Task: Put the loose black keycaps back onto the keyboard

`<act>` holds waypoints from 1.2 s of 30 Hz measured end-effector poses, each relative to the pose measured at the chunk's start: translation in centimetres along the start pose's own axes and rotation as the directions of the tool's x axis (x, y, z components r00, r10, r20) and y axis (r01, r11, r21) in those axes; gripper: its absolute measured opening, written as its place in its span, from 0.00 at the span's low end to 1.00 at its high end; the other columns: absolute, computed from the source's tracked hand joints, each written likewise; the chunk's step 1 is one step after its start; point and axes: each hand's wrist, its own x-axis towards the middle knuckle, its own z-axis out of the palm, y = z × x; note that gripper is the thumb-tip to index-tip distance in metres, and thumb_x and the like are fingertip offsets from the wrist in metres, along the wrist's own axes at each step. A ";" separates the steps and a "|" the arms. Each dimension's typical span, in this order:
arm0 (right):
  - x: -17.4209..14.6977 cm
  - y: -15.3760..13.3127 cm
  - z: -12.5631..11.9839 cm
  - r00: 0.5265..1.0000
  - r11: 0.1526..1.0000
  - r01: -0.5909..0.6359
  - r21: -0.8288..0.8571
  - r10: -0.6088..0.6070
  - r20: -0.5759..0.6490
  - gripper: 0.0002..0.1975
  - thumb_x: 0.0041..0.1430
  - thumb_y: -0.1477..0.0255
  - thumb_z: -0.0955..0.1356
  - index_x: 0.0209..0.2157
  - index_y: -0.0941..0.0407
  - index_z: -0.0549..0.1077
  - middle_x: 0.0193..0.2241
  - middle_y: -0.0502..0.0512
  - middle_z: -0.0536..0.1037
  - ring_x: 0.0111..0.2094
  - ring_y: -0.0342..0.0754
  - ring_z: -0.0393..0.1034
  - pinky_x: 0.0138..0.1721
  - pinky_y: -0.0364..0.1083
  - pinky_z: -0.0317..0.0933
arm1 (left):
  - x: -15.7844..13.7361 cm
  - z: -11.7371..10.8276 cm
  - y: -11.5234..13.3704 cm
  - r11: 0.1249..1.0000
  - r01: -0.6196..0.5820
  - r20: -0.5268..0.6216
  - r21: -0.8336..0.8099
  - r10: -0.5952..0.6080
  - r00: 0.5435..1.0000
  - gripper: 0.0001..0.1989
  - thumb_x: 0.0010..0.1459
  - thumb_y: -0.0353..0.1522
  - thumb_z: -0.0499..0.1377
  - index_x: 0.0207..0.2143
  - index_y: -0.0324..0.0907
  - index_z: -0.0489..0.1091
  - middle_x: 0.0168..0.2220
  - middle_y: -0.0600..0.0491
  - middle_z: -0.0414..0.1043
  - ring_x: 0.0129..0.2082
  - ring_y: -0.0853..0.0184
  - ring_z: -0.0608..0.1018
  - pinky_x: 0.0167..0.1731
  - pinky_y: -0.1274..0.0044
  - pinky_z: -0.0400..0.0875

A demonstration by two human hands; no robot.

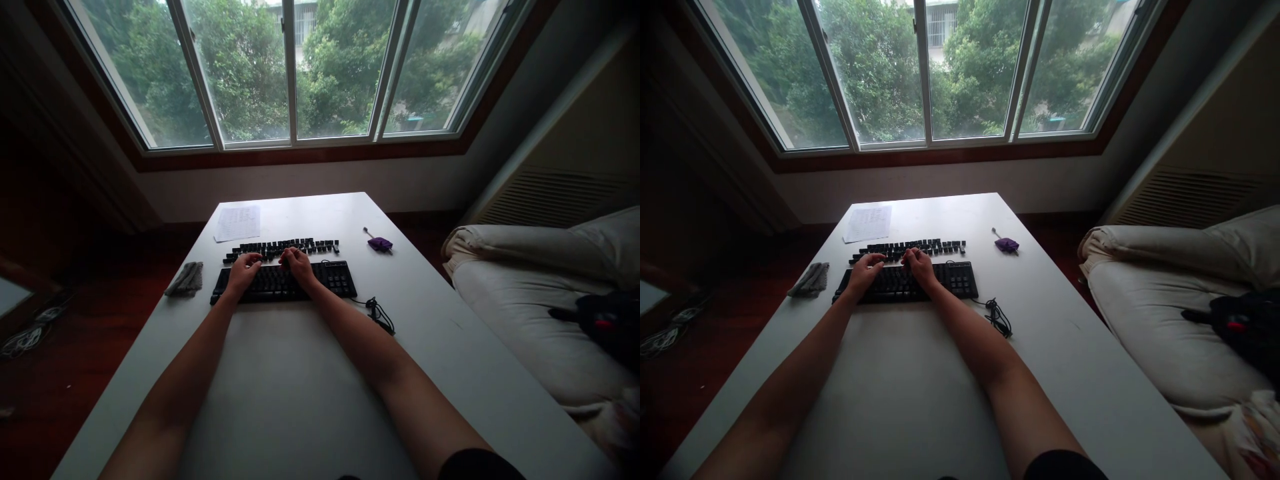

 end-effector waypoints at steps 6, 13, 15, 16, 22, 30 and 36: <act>0.0 -0.2 0.0 1.000 1.000 -0.004 -0.015 0.004 0.001 0.23 0.59 0.48 0.66 0.30 0.55 0.72 0.27 0.52 0.79 0.24 0.45 0.73 0.26 0.43 0.66 | 1.1 1.3 1.1 0.995 -0.063 0.081 0.076 0.056 0.995 0.14 0.56 0.35 0.60 0.46 0.45 0.76 0.40 0.52 0.78 0.37 0.64 0.77 0.41 0.72 0.72; -0.1 -0.3 0.0 0.999 0.999 0.013 -0.039 -0.015 -0.038 0.23 0.59 0.48 0.66 0.29 0.55 0.72 0.27 0.52 0.78 0.24 0.45 0.73 0.26 0.43 0.66 | 2.9 2.8 1.4 0.943 -0.171 0.137 0.285 0.137 0.981 0.11 0.57 0.34 0.60 0.43 0.46 0.76 0.40 0.51 0.77 0.42 0.60 0.76 0.46 0.68 0.70; 0.0 -0.2 0.0 0.998 0.999 0.010 -0.039 -0.012 -0.061 0.23 0.60 0.48 0.65 0.29 0.55 0.72 0.26 0.52 0.78 0.23 0.45 0.72 0.26 0.44 0.66 | 3.3 3.0 1.1 0.888 -0.232 0.124 0.397 0.199 0.972 0.10 0.56 0.33 0.61 0.41 0.46 0.76 0.43 0.49 0.76 0.48 0.56 0.73 0.50 0.65 0.67; 0.0 -0.1 0.1 0.998 0.999 0.008 -0.038 -0.010 -0.068 0.23 0.60 0.48 0.65 0.29 0.55 0.72 0.26 0.52 0.78 0.23 0.45 0.72 0.25 0.44 0.66 | 3.6 3.2 1.0 0.860 -0.256 0.129 0.442 0.221 0.967 0.09 0.55 0.33 0.61 0.40 0.46 0.76 0.44 0.48 0.75 0.50 0.54 0.71 0.52 0.64 0.66; 0.1 0.0 0.0 0.998 0.999 0.003 -0.047 -0.006 -0.061 0.23 0.60 0.49 0.65 0.29 0.55 0.72 0.26 0.52 0.78 0.23 0.44 0.71 0.25 0.43 0.65 | 4.7 4.0 0.3 0.812 -0.269 0.184 0.518 0.202 0.962 0.10 0.54 0.32 0.62 0.40 0.48 0.77 0.47 0.48 0.72 0.53 0.53 0.68 0.53 0.62 0.65; 0.0 0.2 -0.1 0.998 0.999 0.035 -0.030 -0.036 -0.044 0.23 0.61 0.50 0.64 0.29 0.55 0.73 0.26 0.52 0.78 0.23 0.45 0.72 0.26 0.44 0.65 | 5.1 5.0 0.0 0.812 -0.231 0.209 0.535 0.138 0.968 0.11 0.54 0.34 0.62 0.40 0.49 0.77 0.45 0.47 0.71 0.50 0.53 0.67 0.50 0.64 0.65; -0.1 0.0 0.0 0.999 0.999 0.019 -0.041 -0.021 -0.044 0.22 0.61 0.49 0.64 0.29 0.55 0.72 0.27 0.52 0.78 0.24 0.45 0.72 0.26 0.43 0.66 | 5.4 5.3 -0.3 0.828 -0.207 0.195 0.521 0.121 0.973 0.11 0.52 0.34 0.64 0.39 0.48 0.78 0.43 0.46 0.70 0.49 0.52 0.67 0.48 0.63 0.65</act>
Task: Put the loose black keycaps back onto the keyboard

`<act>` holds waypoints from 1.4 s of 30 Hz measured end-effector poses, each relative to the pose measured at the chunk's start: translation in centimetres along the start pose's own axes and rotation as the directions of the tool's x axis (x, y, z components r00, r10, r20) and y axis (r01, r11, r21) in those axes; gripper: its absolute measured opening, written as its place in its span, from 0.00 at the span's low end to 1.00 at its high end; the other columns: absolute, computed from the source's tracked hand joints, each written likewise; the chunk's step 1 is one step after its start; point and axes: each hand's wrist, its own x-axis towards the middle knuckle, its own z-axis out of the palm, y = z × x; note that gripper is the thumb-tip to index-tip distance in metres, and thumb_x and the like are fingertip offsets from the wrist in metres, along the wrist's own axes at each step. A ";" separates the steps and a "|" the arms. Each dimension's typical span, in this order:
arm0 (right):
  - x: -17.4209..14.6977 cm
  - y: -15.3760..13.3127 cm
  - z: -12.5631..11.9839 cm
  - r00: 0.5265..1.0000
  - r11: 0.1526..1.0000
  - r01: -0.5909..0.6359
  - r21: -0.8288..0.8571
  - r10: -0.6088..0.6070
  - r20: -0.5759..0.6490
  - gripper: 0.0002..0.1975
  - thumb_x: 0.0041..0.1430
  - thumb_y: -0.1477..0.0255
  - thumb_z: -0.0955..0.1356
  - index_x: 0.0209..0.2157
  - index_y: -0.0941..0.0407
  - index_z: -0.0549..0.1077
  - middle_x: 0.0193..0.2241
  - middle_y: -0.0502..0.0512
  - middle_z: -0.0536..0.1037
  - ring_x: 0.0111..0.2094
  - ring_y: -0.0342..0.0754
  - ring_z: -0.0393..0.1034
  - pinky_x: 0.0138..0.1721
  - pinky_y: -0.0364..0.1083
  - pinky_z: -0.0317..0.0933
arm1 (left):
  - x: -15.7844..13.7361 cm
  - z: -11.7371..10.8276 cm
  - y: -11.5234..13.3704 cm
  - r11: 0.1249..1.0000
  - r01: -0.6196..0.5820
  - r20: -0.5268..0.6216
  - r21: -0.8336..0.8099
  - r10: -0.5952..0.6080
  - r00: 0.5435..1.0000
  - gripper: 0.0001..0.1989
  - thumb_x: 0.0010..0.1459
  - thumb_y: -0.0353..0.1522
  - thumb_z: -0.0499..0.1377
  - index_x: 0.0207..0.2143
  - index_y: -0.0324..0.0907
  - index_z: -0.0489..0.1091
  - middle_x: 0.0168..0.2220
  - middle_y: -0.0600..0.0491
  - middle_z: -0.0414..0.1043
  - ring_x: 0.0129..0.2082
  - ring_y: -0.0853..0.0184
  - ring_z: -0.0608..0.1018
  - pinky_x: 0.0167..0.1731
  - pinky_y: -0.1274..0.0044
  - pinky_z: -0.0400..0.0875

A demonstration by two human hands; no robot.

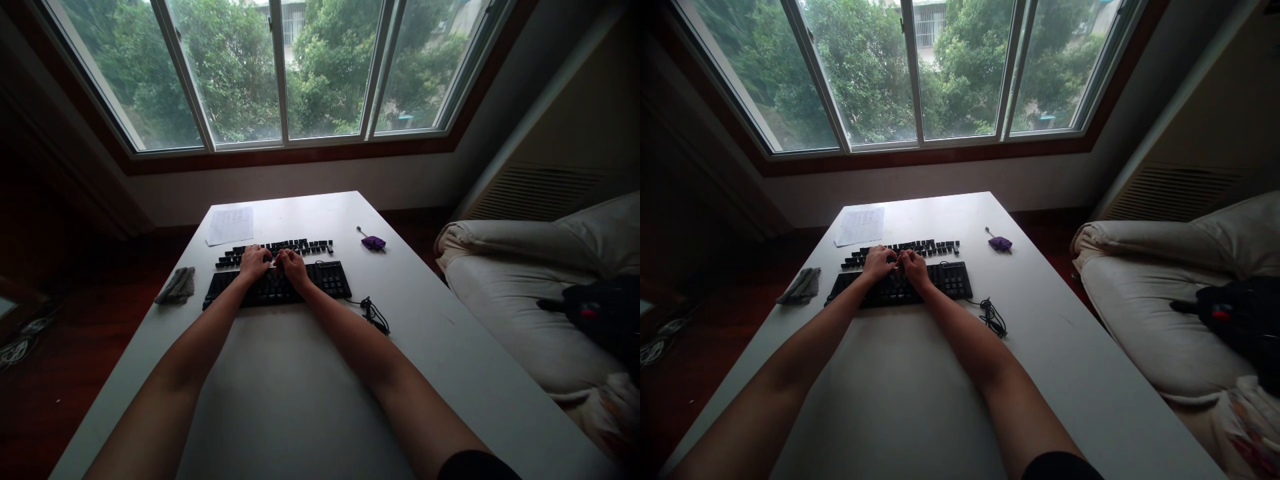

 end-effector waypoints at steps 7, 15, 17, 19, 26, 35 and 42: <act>0.1 0.1 0.0 0.999 0.999 -0.034 -0.015 0.034 -0.011 0.23 0.60 0.48 0.65 0.30 0.54 0.72 0.27 0.51 0.78 0.24 0.44 0.72 0.26 0.43 0.66 | -0.2 0.1 -0.1 0.999 0.029 -0.016 -0.031 -0.030 0.999 0.10 0.52 0.35 0.64 0.38 0.49 0.78 0.44 0.47 0.70 0.48 0.53 0.67 0.48 0.64 0.65; 0.1 0.3 0.0 1.000 1.000 -0.007 0.010 0.007 0.002 0.23 0.60 0.48 0.65 0.30 0.55 0.73 0.27 0.51 0.77 0.24 0.45 0.72 0.26 0.43 0.66 | -0.3 0.2 0.2 0.998 0.052 -0.035 -0.030 -0.053 0.998 0.08 0.52 0.35 0.64 0.37 0.48 0.78 0.44 0.47 0.71 0.48 0.52 0.67 0.48 0.63 0.64; 0.0 0.2 0.0 1.000 1.000 -0.012 0.001 0.012 -0.007 0.23 0.60 0.48 0.65 0.30 0.55 0.72 0.27 0.51 0.78 0.24 0.44 0.72 0.26 0.43 0.66 | -0.3 0.3 0.2 0.998 0.054 -0.039 -0.025 -0.055 0.998 0.08 0.52 0.35 0.63 0.37 0.48 0.78 0.44 0.47 0.71 0.48 0.52 0.67 0.47 0.63 0.64; 0.0 0.1 0.0 0.999 0.999 -0.030 -0.009 0.030 -0.013 0.23 0.60 0.48 0.65 0.30 0.54 0.72 0.27 0.51 0.78 0.24 0.45 0.72 0.26 0.43 0.66 | -0.2 0.3 0.2 0.999 0.052 -0.037 -0.015 -0.053 0.998 0.08 0.52 0.36 0.64 0.37 0.48 0.78 0.44 0.47 0.71 0.48 0.52 0.67 0.46 0.63 0.64; 0.0 -0.1 -0.1 0.999 0.999 -0.034 -0.008 0.034 0.014 0.23 0.60 0.48 0.65 0.29 0.55 0.72 0.26 0.52 0.78 0.23 0.45 0.72 0.26 0.43 0.65 | -0.2 0.4 0.2 0.999 0.035 -0.051 0.002 -0.035 0.998 0.08 0.53 0.36 0.63 0.37 0.49 0.78 0.43 0.47 0.72 0.47 0.52 0.68 0.46 0.64 0.64; -0.1 -0.3 0.0 0.999 0.999 -0.037 -0.018 0.037 0.001 0.23 0.60 0.47 0.65 0.30 0.54 0.72 0.27 0.52 0.78 0.24 0.45 0.72 0.26 0.44 0.66 | -0.3 0.3 0.3 0.998 0.054 -0.059 -0.034 -0.056 0.997 0.08 0.53 0.35 0.63 0.37 0.48 0.78 0.43 0.47 0.72 0.48 0.52 0.68 0.47 0.63 0.64; -0.1 -0.2 0.1 0.999 0.999 -0.041 -0.013 0.041 -0.001 0.24 0.58 0.46 0.65 0.29 0.54 0.72 0.27 0.52 0.78 0.24 0.45 0.72 0.26 0.44 0.66 | -1.7 -0.8 0.9 0.998 0.014 -0.100 -0.057 -0.020 0.995 0.07 0.58 0.35 0.60 0.37 0.47 0.77 0.42 0.46 0.72 0.47 0.53 0.68 0.48 0.63 0.64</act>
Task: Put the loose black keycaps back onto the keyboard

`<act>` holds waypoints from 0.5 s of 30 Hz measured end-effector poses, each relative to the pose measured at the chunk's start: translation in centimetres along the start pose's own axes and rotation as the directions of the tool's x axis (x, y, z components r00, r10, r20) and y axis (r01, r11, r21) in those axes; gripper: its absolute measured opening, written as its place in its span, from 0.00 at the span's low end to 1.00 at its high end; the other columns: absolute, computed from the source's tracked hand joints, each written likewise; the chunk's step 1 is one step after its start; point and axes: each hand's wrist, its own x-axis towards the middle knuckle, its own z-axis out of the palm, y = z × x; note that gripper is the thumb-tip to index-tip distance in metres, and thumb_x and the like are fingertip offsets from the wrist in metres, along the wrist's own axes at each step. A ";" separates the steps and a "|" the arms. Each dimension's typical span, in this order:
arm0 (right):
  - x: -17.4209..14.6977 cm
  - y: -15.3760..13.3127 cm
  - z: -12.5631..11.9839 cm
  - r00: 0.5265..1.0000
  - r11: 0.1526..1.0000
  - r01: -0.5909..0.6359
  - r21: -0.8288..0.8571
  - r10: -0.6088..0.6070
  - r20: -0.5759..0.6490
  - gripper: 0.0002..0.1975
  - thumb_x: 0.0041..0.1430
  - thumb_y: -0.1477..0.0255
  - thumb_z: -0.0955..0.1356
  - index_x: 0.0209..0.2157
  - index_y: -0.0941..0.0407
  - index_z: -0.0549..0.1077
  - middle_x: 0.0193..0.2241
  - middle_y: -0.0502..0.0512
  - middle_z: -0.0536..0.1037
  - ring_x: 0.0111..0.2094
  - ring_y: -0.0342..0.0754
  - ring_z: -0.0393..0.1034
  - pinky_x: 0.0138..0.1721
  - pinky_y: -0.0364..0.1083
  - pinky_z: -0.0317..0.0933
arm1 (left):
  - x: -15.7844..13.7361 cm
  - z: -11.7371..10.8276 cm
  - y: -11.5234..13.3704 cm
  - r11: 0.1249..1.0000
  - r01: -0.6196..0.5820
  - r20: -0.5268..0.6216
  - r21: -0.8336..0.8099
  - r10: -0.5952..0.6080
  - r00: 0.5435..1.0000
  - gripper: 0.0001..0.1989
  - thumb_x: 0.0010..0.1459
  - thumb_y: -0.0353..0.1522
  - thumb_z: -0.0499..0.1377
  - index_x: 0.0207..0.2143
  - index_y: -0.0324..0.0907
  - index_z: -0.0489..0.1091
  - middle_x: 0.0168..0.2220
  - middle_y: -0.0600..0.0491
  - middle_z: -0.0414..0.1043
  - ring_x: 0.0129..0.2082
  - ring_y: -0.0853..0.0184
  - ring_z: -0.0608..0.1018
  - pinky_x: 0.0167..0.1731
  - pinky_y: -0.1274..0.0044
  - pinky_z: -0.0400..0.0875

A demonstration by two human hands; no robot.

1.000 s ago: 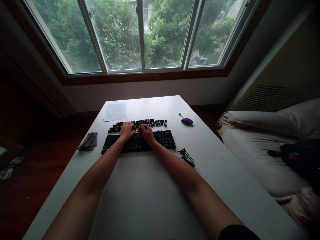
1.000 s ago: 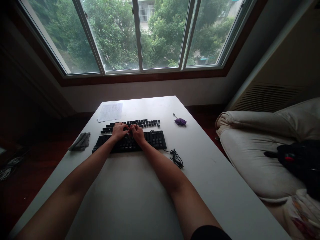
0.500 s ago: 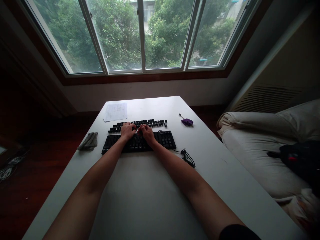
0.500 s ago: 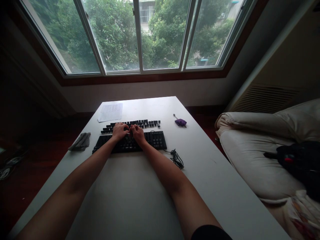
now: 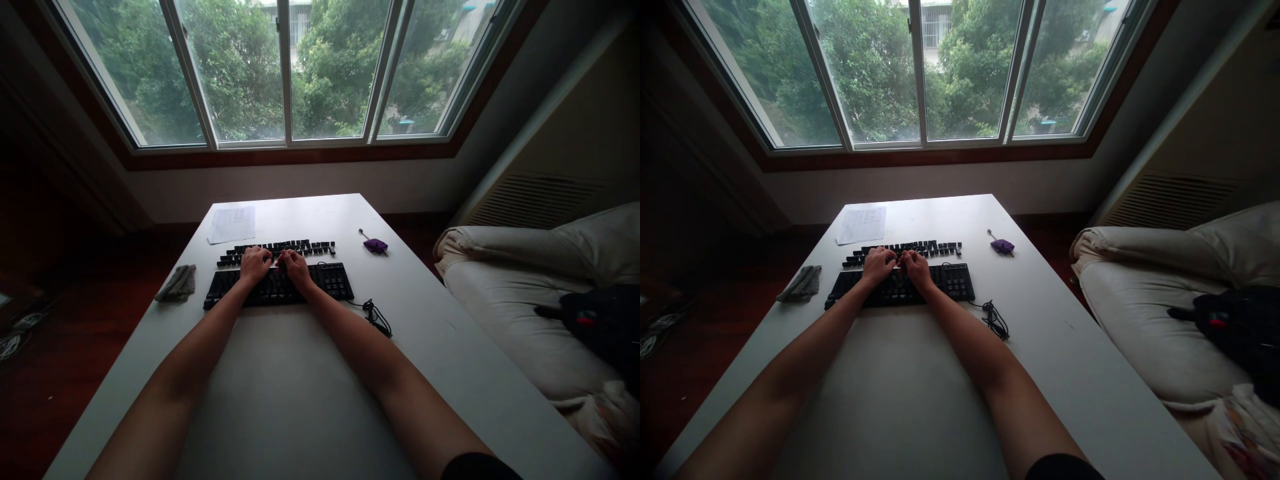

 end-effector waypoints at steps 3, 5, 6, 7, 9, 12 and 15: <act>0.0 0.1 0.0 1.000 1.000 0.003 -0.008 -0.003 0.000 0.24 0.59 0.46 0.65 0.29 0.54 0.72 0.27 0.52 0.78 0.24 0.45 0.72 0.26 0.44 0.66 | -1.1 -0.9 0.2 1.000 -0.015 -0.005 -0.023 0.015 1.000 0.08 0.59 0.35 0.58 0.36 0.47 0.77 0.41 0.46 0.72 0.47 0.53 0.68 0.50 0.63 0.64; 0.0 0.0 0.0 1.000 1.000 0.006 -0.017 -0.006 -0.001 0.24 0.59 0.46 0.65 0.29 0.54 0.72 0.27 0.52 0.78 0.24 0.45 0.72 0.26 0.44 0.66 | -2.1 -1.5 0.2 0.999 -0.028 -0.008 -0.043 0.028 1.000 0.08 0.61 0.35 0.58 0.37 0.47 0.78 0.41 0.46 0.72 0.47 0.53 0.69 0.50 0.63 0.64; 0.0 0.0 0.0 1.000 1.000 0.008 -0.016 -0.008 0.000 0.24 0.60 0.46 0.64 0.29 0.54 0.72 0.27 0.52 0.78 0.24 0.46 0.72 0.26 0.44 0.66 | -2.6 -1.8 0.2 0.998 -0.039 -0.014 -0.053 0.038 0.999 0.09 0.61 0.35 0.57 0.37 0.47 0.77 0.40 0.47 0.71 0.47 0.53 0.69 0.50 0.63 0.64; 0.0 0.0 0.0 1.000 1.000 0.012 -0.011 -0.012 0.004 0.24 0.60 0.46 0.64 0.30 0.54 0.72 0.27 0.53 0.78 0.24 0.46 0.71 0.26 0.45 0.66 | -3.2 -2.0 0.3 0.997 -0.052 -0.019 -0.065 0.051 0.999 0.09 0.61 0.35 0.57 0.38 0.47 0.77 0.40 0.47 0.71 0.46 0.53 0.69 0.49 0.63 0.64; 0.0 -0.1 0.0 1.000 1.000 0.027 0.004 -0.027 0.010 0.24 0.61 0.47 0.64 0.30 0.54 0.72 0.27 0.53 0.78 0.23 0.45 0.71 0.26 0.45 0.65 | -4.3 -2.5 0.3 0.993 -0.078 -0.022 -0.092 0.077 0.997 0.09 0.62 0.35 0.57 0.38 0.47 0.77 0.40 0.47 0.72 0.46 0.54 0.69 0.49 0.62 0.65; 0.0 -0.1 0.0 0.999 0.999 0.043 -0.003 -0.043 0.011 0.23 0.61 0.48 0.64 0.29 0.54 0.70 0.27 0.52 0.77 0.22 0.44 0.69 0.27 0.45 0.65 | -5.6 -2.9 0.5 0.989 -0.097 -0.007 -0.115 0.097 0.995 0.08 0.62 0.35 0.57 0.38 0.47 0.77 0.40 0.48 0.72 0.46 0.54 0.69 0.49 0.63 0.65; -0.2 0.0 0.1 0.999 0.998 0.041 -0.046 -0.040 0.017 0.21 0.61 0.50 0.64 0.28 0.54 0.69 0.26 0.51 0.76 0.23 0.44 0.68 0.28 0.44 0.64 | -6.2 -3.2 0.7 0.985 -0.104 0.042 -0.137 0.111 0.993 0.08 0.62 0.35 0.58 0.39 0.47 0.77 0.41 0.48 0.73 0.47 0.54 0.70 0.50 0.63 0.66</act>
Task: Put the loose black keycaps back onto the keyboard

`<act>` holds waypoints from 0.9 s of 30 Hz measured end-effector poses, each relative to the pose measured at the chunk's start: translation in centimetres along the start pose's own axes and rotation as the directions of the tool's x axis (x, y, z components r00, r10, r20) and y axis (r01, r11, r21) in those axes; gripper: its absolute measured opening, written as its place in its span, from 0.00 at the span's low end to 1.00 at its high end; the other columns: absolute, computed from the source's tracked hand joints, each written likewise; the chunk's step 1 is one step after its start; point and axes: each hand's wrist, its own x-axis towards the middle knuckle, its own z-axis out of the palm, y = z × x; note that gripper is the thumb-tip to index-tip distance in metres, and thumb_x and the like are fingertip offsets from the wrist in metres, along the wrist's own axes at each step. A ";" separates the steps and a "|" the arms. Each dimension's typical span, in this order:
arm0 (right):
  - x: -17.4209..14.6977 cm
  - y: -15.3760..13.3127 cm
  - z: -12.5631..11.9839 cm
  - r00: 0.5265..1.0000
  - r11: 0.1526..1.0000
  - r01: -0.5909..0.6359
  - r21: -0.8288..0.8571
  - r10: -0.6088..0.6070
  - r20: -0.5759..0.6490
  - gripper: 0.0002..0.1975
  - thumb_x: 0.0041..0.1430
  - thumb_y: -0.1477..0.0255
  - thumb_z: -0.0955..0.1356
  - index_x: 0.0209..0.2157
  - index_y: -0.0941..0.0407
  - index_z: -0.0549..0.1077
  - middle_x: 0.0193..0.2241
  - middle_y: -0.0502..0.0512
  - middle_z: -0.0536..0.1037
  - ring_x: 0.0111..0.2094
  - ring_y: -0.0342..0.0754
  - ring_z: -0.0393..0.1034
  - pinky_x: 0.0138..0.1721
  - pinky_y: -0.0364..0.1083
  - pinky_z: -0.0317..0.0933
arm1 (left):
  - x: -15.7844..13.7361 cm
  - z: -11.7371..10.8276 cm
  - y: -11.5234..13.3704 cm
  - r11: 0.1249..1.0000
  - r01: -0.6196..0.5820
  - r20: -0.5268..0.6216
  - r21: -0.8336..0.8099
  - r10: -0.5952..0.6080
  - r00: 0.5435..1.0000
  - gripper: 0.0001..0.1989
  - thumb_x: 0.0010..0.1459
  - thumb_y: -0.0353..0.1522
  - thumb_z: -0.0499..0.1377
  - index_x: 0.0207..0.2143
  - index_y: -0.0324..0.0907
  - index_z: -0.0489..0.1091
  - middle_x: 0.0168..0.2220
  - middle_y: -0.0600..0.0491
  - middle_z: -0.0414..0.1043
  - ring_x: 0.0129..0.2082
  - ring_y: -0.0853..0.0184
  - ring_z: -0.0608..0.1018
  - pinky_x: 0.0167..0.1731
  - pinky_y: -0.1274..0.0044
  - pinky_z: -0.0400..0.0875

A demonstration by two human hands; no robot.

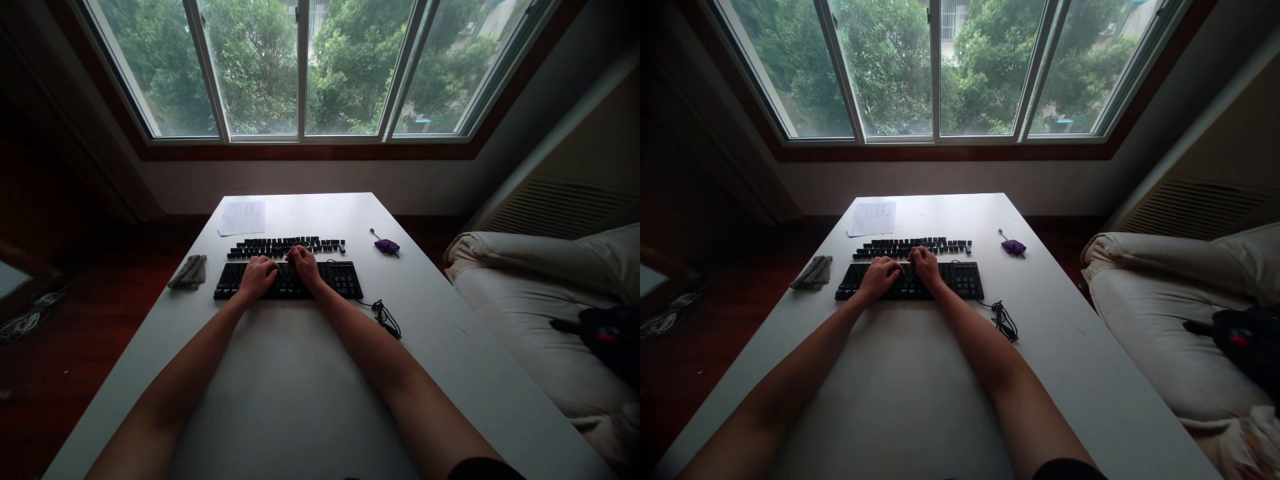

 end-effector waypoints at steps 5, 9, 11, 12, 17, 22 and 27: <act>-0.4 -0.3 0.1 0.998 0.985 0.064 -0.161 -0.059 0.036 0.16 0.62 0.56 0.65 0.29 0.53 0.71 0.25 0.49 0.75 0.25 0.45 0.68 0.31 0.44 0.63 | 0.0 -0.1 0.1 1.000 -0.010 0.065 0.021 0.008 0.998 0.09 0.62 0.36 0.58 0.41 0.48 0.77 0.42 0.49 0.74 0.47 0.56 0.71 0.53 0.63 0.65; -0.4 -1.3 -0.2 0.979 0.887 0.190 -0.421 -0.140 0.146 0.12 0.63 0.62 0.66 0.30 0.52 0.75 0.25 0.49 0.77 0.29 0.47 0.70 0.34 0.44 0.60 | -0.1 0.0 0.2 0.998 -0.040 0.065 0.050 0.037 0.997 0.09 0.62 0.35 0.58 0.42 0.47 0.77 0.43 0.48 0.74 0.46 0.56 0.71 0.52 0.63 0.66; -0.2 -1.7 -0.6 0.968 0.815 0.230 -0.532 -0.132 0.216 0.09 0.62 0.63 0.68 0.33 0.52 0.76 0.28 0.51 0.79 0.32 0.48 0.71 0.36 0.44 0.59 | -0.2 0.1 0.2 0.996 -0.056 0.064 0.063 0.052 0.997 0.09 0.62 0.35 0.58 0.43 0.47 0.76 0.43 0.48 0.74 0.46 0.56 0.71 0.52 0.63 0.66; -0.1 -1.9 -0.9 0.961 0.780 0.243 -0.577 -0.110 0.255 0.08 0.61 0.64 0.69 0.34 0.52 0.77 0.30 0.52 0.79 0.33 0.49 0.72 0.37 0.44 0.59 | -0.2 0.1 0.2 0.996 -0.066 0.062 0.067 0.062 0.996 0.09 0.62 0.35 0.58 0.42 0.47 0.76 0.43 0.49 0.74 0.45 0.56 0.72 0.52 0.63 0.66; 1.0 -1.8 -2.5 0.945 0.748 0.208 -0.630 0.014 0.328 0.12 0.61 0.61 0.69 0.35 0.55 0.77 0.27 0.51 0.79 0.31 0.46 0.72 0.34 0.42 0.60 | -0.2 0.1 0.1 0.992 -0.113 0.033 0.064 0.111 0.993 0.09 0.63 0.34 0.57 0.41 0.46 0.76 0.42 0.50 0.74 0.44 0.58 0.73 0.53 0.63 0.66; 1.7 -1.2 -3.5 0.987 0.899 0.029 -0.437 0.044 0.154 0.12 0.62 0.60 0.67 0.39 0.54 0.74 0.21 0.48 0.75 0.22 0.44 0.70 0.26 0.42 0.62 | -0.3 -0.1 0.5 0.985 -0.169 0.043 0.029 0.168 0.985 0.09 0.63 0.33 0.57 0.41 0.47 0.77 0.42 0.50 0.75 0.45 0.59 0.73 0.49 0.65 0.68; 2.0 -0.2 -3.6 0.997 0.945 -0.008 -0.326 0.033 0.072 0.12 0.63 0.64 0.63 0.45 0.53 0.72 0.25 0.48 0.76 0.22 0.43 0.71 0.26 0.42 0.64 | -0.4 -0.2 1.1 0.954 -0.291 0.143 -0.065 0.298 0.944 0.11 0.62 0.32 0.59 0.45 0.49 0.78 0.43 0.51 0.75 0.44 0.60 0.74 0.50 0.67 0.68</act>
